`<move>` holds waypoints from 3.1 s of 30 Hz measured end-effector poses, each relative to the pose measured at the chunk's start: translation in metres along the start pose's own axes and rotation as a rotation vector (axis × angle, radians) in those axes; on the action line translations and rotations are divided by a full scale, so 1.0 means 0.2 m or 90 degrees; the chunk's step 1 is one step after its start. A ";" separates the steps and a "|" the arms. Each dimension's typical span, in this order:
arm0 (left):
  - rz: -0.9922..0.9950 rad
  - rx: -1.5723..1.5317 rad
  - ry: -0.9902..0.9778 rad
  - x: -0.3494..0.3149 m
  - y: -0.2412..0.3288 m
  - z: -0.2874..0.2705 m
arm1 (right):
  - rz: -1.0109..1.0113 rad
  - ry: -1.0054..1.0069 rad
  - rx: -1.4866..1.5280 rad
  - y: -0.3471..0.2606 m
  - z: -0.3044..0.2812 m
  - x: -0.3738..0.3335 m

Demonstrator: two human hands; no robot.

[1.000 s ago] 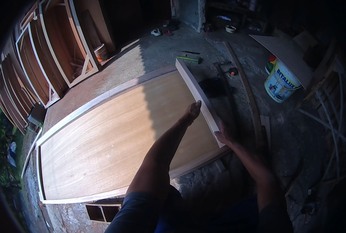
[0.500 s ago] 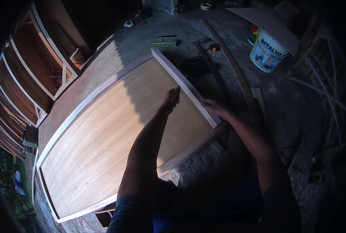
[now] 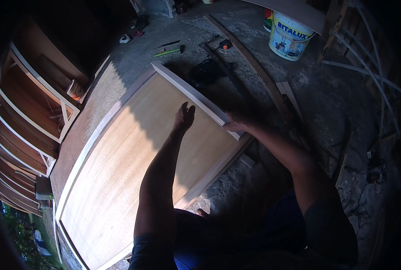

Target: The person assembles a wooden door by hammering nails into a frame and attaching a large plywood panel. They use a hammer and nails to secure the frame pieces, then position and attach the panel to the frame.

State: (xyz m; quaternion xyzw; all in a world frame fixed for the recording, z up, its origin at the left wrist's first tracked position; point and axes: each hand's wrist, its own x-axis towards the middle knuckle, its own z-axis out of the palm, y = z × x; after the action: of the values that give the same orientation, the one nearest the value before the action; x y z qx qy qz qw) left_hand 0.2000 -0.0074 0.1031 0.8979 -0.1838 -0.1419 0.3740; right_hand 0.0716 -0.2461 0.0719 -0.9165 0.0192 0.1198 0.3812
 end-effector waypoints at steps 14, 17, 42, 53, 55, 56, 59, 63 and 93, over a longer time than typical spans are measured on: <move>0.408 0.489 -0.245 -0.22 0.38 -0.05 | -0.192 -0.065 -0.230 -0.33 -0.39 -0.31; 0.294 0.435 -0.269 -0.27 0.42 0.03 | -0.225 0.175 -0.139 -0.08 -0.61 -0.37; 0.031 0.295 -0.138 -0.68 -0.04 0.17 | 0.197 0.405 -0.282 0.85 0.28 -1.49; 0.010 0.304 -0.140 -0.67 -0.01 0.22 | 0.341 0.295 -0.252 0.82 0.38 -1.52; -0.008 0.304 -0.132 -0.68 -0.04 0.17 | 0.285 0.339 -0.353 0.76 0.39 -1.45; -0.033 0.298 -0.139 -0.67 -0.07 0.16 | 0.247 0.354 -0.401 0.73 0.39 -1.43; 0.027 0.258 -0.101 -0.71 -0.14 0.17 | 0.296 0.417 -0.433 0.70 0.32 -1.35; 0.013 0.192 -0.098 -0.68 -0.04 0.22 | 0.031 0.614 -0.574 1.20 0.37 -1.45; 0.133 0.071 -0.200 -0.59 -0.30 0.17 | 0.306 0.389 -0.420 0.96 0.48 -1.51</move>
State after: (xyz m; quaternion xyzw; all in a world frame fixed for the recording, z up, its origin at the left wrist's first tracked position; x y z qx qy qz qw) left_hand 0.0944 0.0626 0.0505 0.8602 -0.3396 -0.2305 0.3027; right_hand -0.2663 -0.3321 -0.0565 -0.9510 0.3011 -0.0695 0.0103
